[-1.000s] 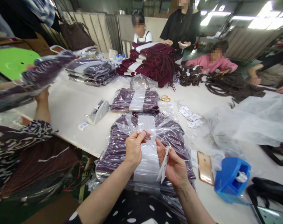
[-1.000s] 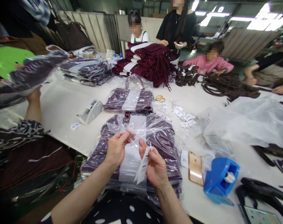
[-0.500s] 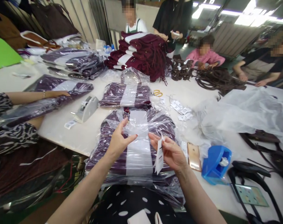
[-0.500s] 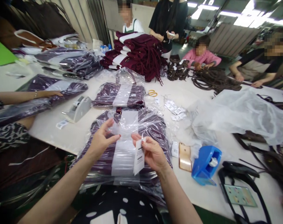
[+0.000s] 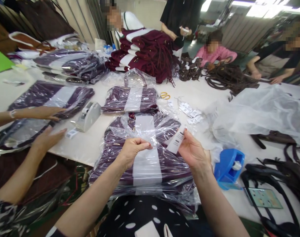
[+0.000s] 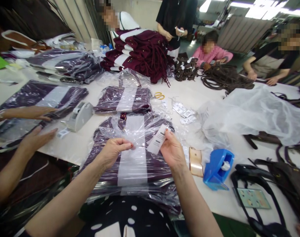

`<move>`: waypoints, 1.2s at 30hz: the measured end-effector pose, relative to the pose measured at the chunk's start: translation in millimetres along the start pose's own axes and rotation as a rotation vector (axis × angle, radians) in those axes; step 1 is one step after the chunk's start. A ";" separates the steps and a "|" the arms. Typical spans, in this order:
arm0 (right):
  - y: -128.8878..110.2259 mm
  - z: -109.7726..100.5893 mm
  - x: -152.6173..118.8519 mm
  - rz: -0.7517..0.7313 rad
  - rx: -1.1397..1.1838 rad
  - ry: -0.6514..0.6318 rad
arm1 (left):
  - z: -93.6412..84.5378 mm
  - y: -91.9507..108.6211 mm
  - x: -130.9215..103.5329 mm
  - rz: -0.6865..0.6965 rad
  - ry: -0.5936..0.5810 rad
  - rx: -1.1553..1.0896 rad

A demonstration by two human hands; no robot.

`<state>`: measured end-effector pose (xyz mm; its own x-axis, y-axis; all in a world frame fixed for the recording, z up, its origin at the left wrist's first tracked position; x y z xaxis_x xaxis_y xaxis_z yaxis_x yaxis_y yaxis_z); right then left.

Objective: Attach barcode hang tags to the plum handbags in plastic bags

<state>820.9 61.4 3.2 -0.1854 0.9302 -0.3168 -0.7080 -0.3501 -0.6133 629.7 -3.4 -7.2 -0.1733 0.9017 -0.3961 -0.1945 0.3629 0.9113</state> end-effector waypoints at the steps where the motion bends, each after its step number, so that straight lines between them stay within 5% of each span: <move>1: 0.9 -0.6 2.5 -0.010 0.009 0.015 | 2.4 -4.9 -0.6 -0.029 -0.008 -0.029; 8: 6.9 8.3 5.6 -0.087 -0.075 0.072 | 5.6 -24.6 -6.2 -0.080 -0.051 -0.089; 16: 20.0 16.1 -0.2 -0.181 -0.247 0.047 | 26.3 -2.3 -15.3 0.094 -0.360 -0.122; 26: 36.5 18.0 -8.0 0.011 -0.271 -0.071 | 46.8 -16.8 -8.2 0.063 -0.287 0.076; 30: 39.2 19.2 -10.0 0.141 -0.194 -0.139 | 49.1 -22.6 -8.3 0.005 -0.361 0.007; 36: 46.1 17.1 -7.4 0.131 -0.228 -0.111 | 52.4 -30.5 -4.6 -0.025 -0.337 -0.123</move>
Point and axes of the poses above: each hand's wrist, its own x-axis towards the middle knuckle, its own z-axis out of the palm, y = z × x, the point moved 5 cm from there along x, towards the middle knuckle, and after that the axes turned 2 degrees about -z, right-handed, at the moved point
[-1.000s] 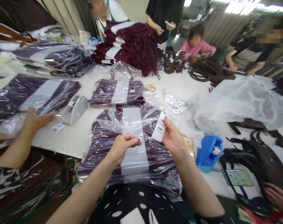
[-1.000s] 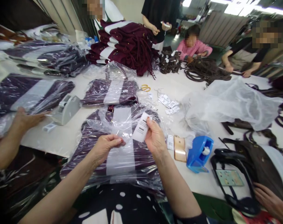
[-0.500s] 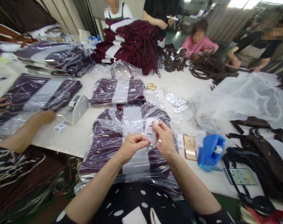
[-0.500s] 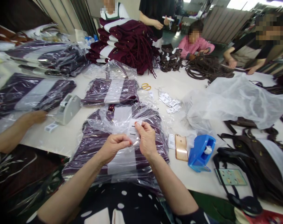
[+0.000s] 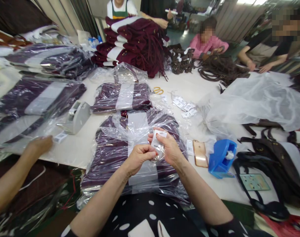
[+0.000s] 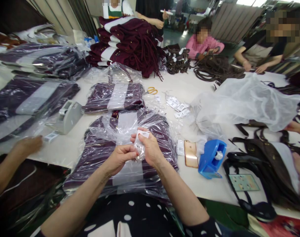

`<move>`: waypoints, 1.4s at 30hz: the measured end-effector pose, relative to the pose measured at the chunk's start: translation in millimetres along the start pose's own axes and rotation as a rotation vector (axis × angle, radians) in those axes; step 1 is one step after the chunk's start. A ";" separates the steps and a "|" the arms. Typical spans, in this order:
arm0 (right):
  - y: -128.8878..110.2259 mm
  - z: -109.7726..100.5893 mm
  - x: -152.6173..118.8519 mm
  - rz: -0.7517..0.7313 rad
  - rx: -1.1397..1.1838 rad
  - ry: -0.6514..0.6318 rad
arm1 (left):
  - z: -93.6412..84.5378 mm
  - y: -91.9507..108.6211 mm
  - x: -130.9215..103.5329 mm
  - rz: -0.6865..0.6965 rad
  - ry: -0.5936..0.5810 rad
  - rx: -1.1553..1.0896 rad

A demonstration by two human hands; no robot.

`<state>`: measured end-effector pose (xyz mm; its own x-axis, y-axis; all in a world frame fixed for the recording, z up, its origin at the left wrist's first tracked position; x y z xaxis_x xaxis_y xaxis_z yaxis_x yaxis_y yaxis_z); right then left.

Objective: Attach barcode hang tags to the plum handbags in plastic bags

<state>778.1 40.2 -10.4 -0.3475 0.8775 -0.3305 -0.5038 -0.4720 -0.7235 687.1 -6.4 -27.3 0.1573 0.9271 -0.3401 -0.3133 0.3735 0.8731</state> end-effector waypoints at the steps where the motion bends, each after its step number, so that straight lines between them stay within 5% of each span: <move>1: 0.3 0.3 0.3 -0.013 -0.011 0.002 | 0.3 -2.2 0.8 -0.009 0.011 -0.034; 10: 3.8 -9.1 0.5 0.174 0.182 -0.308 | 9.8 -12.0 -3.0 -0.141 -0.061 -0.712; 16: 32.2 -21.7 8.4 0.204 0.227 -0.162 | 29.2 -22.9 -11.4 -0.236 -0.114 -1.108; 21: 25.2 -25.1 9.9 0.100 0.118 -0.018 | 14.6 -38.2 -16.2 -0.251 -0.158 -0.814; 26: 10.2 -31.5 7.3 -0.046 -0.138 0.034 | -9.6 -27.2 -18.3 -0.135 -0.131 -0.491; 31: 12.4 -28.1 6.7 -0.148 -0.341 0.011 | -2.1 -21.6 -12.1 -0.093 0.061 -0.103; 34: 11.7 -31.2 0.0 -0.206 -0.393 0.003 | 1.9 -20.6 -10.2 -0.043 0.118 -0.049; 38: -7.0 -52.5 -20.7 -0.447 -0.451 0.229 | -0.2 -18.0 -12.6 -0.039 0.108 -0.110; 40: -4.2 -54.8 -23.5 -0.308 -0.421 0.151 | 2.7 -17.7 -14.2 -0.082 0.056 -0.166; 42: 7.1 -45.5 -23.7 -0.046 -0.273 -0.072 | 9.0 -18.4 -15.6 -0.129 -0.005 -0.218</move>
Point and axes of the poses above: each hand's wrist, its own x-axis towards the middle knuckle, its own z-axis out of the palm, y = z × x, the point moved 5 cm from there along x, towards the middle knuckle, and after that the axes turned 2 degrees about -z, right-handed, at the moved point
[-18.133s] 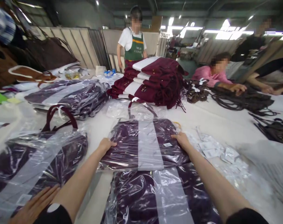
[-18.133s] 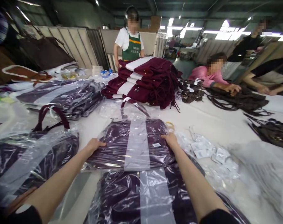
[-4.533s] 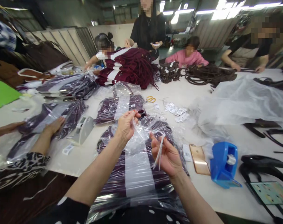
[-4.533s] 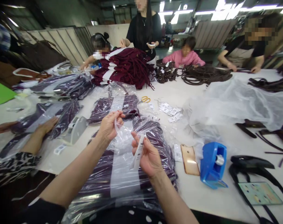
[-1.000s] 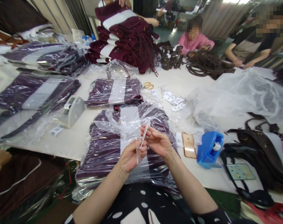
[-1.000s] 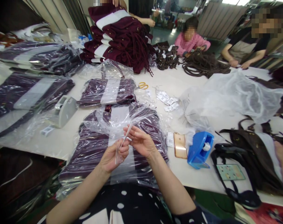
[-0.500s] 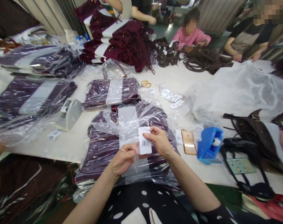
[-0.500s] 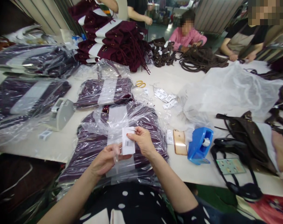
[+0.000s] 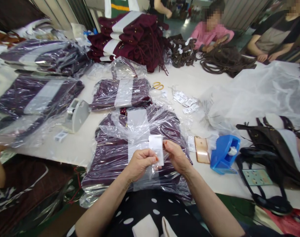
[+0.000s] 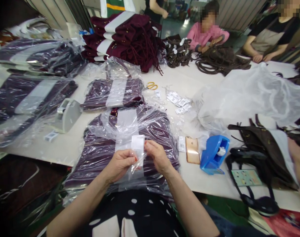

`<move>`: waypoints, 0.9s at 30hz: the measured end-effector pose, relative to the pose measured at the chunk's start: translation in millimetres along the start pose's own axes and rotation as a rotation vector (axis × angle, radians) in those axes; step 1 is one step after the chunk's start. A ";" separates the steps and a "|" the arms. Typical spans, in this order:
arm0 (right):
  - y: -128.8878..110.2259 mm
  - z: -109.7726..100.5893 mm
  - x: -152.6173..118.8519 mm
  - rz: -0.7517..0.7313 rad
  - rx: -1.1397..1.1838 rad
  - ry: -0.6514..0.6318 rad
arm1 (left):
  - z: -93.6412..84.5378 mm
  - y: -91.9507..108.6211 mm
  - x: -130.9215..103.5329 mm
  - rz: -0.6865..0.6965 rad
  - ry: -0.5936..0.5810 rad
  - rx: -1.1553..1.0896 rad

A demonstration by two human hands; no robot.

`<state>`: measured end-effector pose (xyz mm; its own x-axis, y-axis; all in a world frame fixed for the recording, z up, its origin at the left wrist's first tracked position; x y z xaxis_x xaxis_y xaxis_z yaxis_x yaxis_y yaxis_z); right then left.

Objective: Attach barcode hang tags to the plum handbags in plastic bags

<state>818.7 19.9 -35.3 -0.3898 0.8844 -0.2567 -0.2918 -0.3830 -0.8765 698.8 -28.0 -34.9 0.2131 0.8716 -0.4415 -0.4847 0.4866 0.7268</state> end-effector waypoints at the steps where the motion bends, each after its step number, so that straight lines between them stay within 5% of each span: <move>1: 2.5 7.6 -0.6 0.087 0.100 -0.104 | 3.3 -1.5 -0.4 -0.021 -0.024 -0.018; 3: 4.1 19.0 -0.5 0.177 0.252 -0.188 | 8.6 -5.1 -1.0 -0.053 -0.059 -0.033; 7: 8.5 25.2 4.8 0.199 0.308 -0.061 | 10.1 -12.6 -1.6 -0.072 -0.073 -0.013; 20: 8.1 5.2 13.4 0.175 0.001 -0.100 | -4.2 -5.2 2.4 0.047 0.119 0.118; 23: -3.4 -4.6 17.9 0.103 -0.026 0.024 | -8.1 4.3 0.3 0.144 0.166 0.183; 27: -36.7 -18.1 19.3 -0.169 0.107 0.287 | -19.8 10.1 -2.5 0.183 0.295 0.157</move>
Point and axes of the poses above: each hand's wrist, its own x-axis towards the middle knuckle, its own z-axis out of the palm, y = z × x, the point moved 5 cm from there along x, towards the middle knuckle, and after that the axes turned 2 degrees about -z, right-handed, at the moved point
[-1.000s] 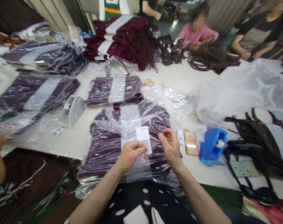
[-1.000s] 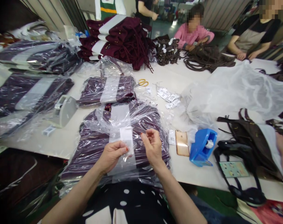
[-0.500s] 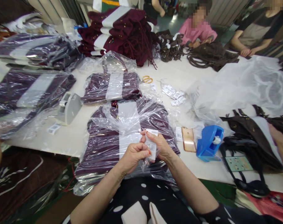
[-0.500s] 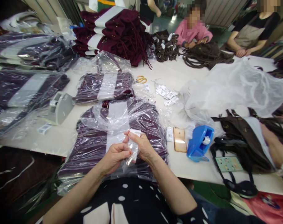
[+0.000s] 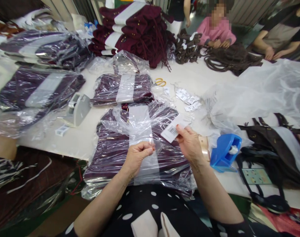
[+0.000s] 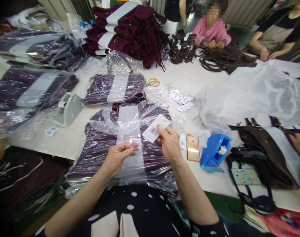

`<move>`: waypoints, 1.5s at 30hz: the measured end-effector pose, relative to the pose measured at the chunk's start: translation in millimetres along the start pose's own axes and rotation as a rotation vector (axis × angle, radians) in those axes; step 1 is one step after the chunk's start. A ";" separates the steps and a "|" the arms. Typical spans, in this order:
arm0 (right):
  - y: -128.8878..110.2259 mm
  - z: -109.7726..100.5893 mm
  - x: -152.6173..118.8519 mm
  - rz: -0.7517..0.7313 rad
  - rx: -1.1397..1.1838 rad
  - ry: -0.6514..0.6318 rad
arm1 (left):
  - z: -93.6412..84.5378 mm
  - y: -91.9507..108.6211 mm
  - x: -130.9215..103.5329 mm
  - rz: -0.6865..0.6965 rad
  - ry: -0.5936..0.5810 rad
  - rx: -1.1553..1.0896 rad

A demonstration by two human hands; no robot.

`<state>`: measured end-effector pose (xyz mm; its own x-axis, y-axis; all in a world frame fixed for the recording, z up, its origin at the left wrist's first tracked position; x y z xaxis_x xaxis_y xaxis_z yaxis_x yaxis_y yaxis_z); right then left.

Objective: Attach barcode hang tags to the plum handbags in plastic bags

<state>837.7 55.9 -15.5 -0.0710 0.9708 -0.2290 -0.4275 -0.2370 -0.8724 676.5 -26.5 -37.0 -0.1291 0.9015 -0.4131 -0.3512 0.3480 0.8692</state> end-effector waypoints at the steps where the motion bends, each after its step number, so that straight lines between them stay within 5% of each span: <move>1: -6.8 0.6 0.5 -0.047 0.033 0.023 | -2.7 -0.6 0.6 -0.013 0.027 -0.005; 13: 1.3 32.3 -6.5 -0.084 0.036 0.005 | -1.9 -3.1 0.2 0.001 0.056 0.033; 45: 16.9 27.9 -8.9 -0.029 -0.135 -0.118 | 4.8 -3.0 12.2 -0.083 0.087 -0.129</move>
<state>805.9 44.3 -16.2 -0.1694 0.9729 -0.1576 -0.3069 -0.2040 -0.9296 680.5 -15.3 -43.3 -0.1725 0.8432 -0.5092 -0.4792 0.3799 0.7912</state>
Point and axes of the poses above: each hand's wrist, its own x-axis towards the middle knuckle, its own z-axis out of the palm, y = z × x, the point moved 5 cm from there along x, towards the middle knuckle, and after that the axes turned 2 degrees about -z, right-handed, at the moved point
